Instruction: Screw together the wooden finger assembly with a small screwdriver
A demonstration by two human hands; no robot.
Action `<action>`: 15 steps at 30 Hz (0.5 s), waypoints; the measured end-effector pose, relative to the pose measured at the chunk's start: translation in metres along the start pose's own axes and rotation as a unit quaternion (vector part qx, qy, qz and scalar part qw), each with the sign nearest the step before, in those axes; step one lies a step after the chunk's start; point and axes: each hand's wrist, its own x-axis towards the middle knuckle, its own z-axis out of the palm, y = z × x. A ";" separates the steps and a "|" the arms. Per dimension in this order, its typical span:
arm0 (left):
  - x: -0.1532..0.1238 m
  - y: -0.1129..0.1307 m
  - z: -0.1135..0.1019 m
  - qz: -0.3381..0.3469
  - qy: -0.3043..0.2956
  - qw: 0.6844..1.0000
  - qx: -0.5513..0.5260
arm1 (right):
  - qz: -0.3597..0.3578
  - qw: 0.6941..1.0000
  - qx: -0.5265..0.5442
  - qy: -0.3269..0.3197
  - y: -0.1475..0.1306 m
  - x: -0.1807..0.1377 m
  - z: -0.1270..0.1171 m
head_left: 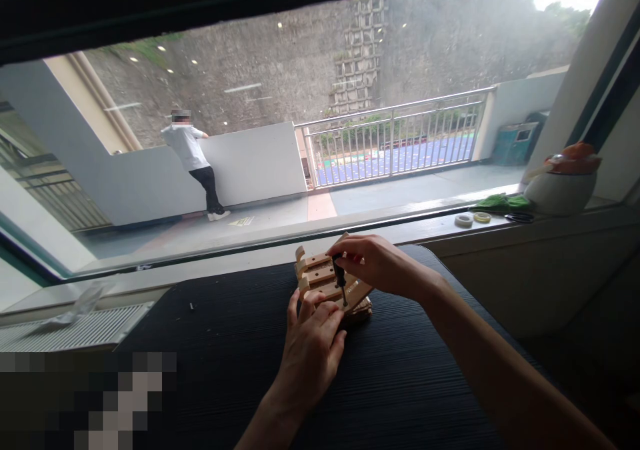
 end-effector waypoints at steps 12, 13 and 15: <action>0.001 0.001 0.001 0.004 0.007 1.000 0.004 | -0.002 1.000 -0.015 -0.002 -0.003 0.000 0.000; 0.001 0.000 0.001 0.003 0.006 1.000 0.004 | -0.006 1.000 -0.014 -0.002 -0.003 0.000 0.000; 0.001 0.001 0.000 0.002 0.004 1.000 0.003 | -0.008 1.000 -0.012 0.000 -0.002 0.000 0.001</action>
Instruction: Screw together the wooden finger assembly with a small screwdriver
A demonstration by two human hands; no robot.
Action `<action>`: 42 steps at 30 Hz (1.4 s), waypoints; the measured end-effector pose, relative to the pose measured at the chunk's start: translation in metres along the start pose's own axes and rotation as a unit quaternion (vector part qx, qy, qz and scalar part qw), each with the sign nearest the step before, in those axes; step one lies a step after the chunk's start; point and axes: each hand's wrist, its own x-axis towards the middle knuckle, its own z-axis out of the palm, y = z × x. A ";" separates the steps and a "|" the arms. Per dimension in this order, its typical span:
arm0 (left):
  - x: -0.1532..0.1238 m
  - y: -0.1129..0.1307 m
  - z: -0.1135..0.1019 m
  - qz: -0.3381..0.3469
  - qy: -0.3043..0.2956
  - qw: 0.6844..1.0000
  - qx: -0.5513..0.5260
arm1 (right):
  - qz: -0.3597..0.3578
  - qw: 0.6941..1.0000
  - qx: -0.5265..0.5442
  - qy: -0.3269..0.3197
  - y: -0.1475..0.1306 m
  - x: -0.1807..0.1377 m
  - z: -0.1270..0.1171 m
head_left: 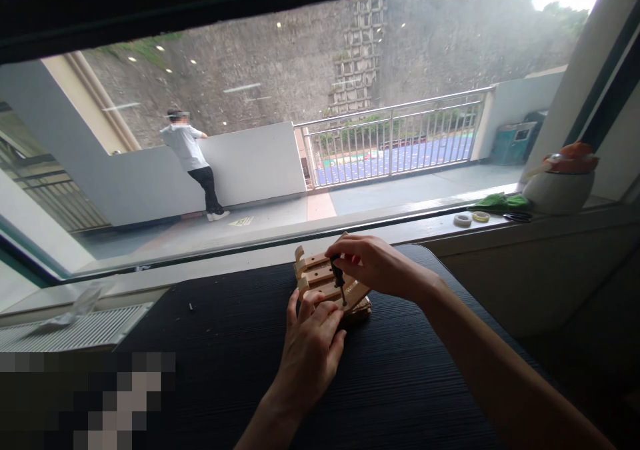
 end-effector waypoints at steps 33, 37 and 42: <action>0.001 0.001 -0.001 0.001 0.001 1.000 0.002 | 0.049 0.998 -0.014 0.034 0.005 0.003 0.012; 0.001 0.001 -0.001 -0.002 -0.005 1.000 0.001 | 0.009 1.000 -0.008 0.019 0.003 0.002 0.008; 0.000 0.000 -0.001 -0.001 -0.007 1.000 -0.001 | 0.002 1.000 -0.012 -0.019 0.000 0.000 0.002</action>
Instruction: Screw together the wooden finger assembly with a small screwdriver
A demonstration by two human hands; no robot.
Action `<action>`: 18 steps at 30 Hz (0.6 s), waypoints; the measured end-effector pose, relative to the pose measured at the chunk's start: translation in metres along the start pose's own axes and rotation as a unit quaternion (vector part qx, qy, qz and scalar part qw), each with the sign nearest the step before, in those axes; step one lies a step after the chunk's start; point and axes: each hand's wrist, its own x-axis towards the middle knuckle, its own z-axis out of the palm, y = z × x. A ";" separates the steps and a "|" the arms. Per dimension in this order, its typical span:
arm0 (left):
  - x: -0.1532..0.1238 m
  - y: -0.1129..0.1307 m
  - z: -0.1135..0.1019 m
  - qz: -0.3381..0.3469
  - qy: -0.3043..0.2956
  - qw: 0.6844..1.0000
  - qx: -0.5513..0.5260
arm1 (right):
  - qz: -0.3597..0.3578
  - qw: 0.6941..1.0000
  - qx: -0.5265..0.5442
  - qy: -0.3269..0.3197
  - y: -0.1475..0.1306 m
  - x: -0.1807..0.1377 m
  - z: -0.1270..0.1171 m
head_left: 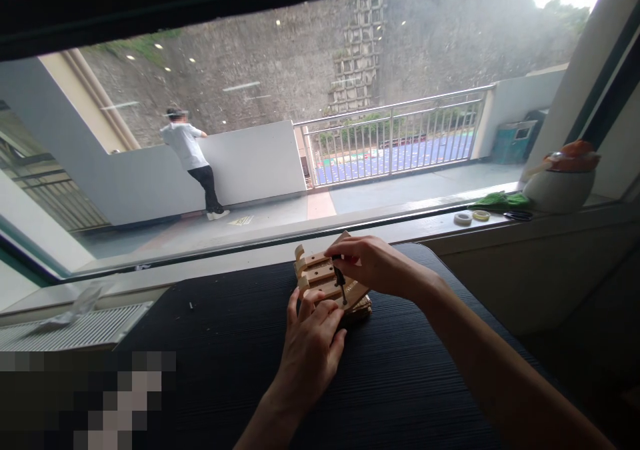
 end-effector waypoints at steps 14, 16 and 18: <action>-0.001 -0.001 0.002 0.006 0.007 1.000 0.004 | 0.008 0.999 -0.042 0.022 0.004 0.000 0.002; -0.001 -0.001 0.002 0.008 0.009 1.000 0.005 | 0.014 0.999 -0.032 0.020 0.003 -0.001 -0.001; 0.000 -0.001 0.001 0.008 0.007 1.000 0.004 | 0.021 0.999 -0.027 0.015 0.003 -0.001 -0.001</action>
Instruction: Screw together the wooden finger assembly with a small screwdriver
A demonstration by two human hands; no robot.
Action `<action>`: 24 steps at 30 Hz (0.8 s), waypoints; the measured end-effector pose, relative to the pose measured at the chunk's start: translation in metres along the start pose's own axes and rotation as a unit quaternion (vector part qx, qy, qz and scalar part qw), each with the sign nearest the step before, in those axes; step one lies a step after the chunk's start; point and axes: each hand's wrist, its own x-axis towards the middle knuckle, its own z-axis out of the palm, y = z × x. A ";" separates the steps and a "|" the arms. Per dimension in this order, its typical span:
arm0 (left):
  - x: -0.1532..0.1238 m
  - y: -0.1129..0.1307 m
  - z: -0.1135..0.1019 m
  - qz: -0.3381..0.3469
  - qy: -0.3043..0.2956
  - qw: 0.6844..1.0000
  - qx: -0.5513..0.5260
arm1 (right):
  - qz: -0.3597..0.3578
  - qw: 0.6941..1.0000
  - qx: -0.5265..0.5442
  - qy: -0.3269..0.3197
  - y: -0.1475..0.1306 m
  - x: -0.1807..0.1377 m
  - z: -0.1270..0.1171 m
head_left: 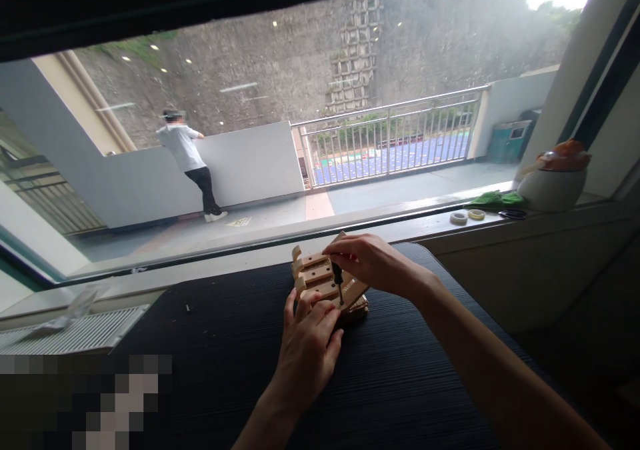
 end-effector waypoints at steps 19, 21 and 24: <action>0.000 0.000 0.000 -0.006 -0.004 1.000 -0.006 | -0.012 1.000 0.013 -0.001 -0.005 0.001 0.002; 0.000 0.000 -0.001 -0.008 -0.006 1.000 -0.005 | -0.017 1.000 0.017 0.003 -0.004 0.002 0.004; 0.000 0.000 -0.001 -0.009 -0.008 1.000 -0.005 | -0.021 1.000 0.021 0.003 -0.003 0.004 0.007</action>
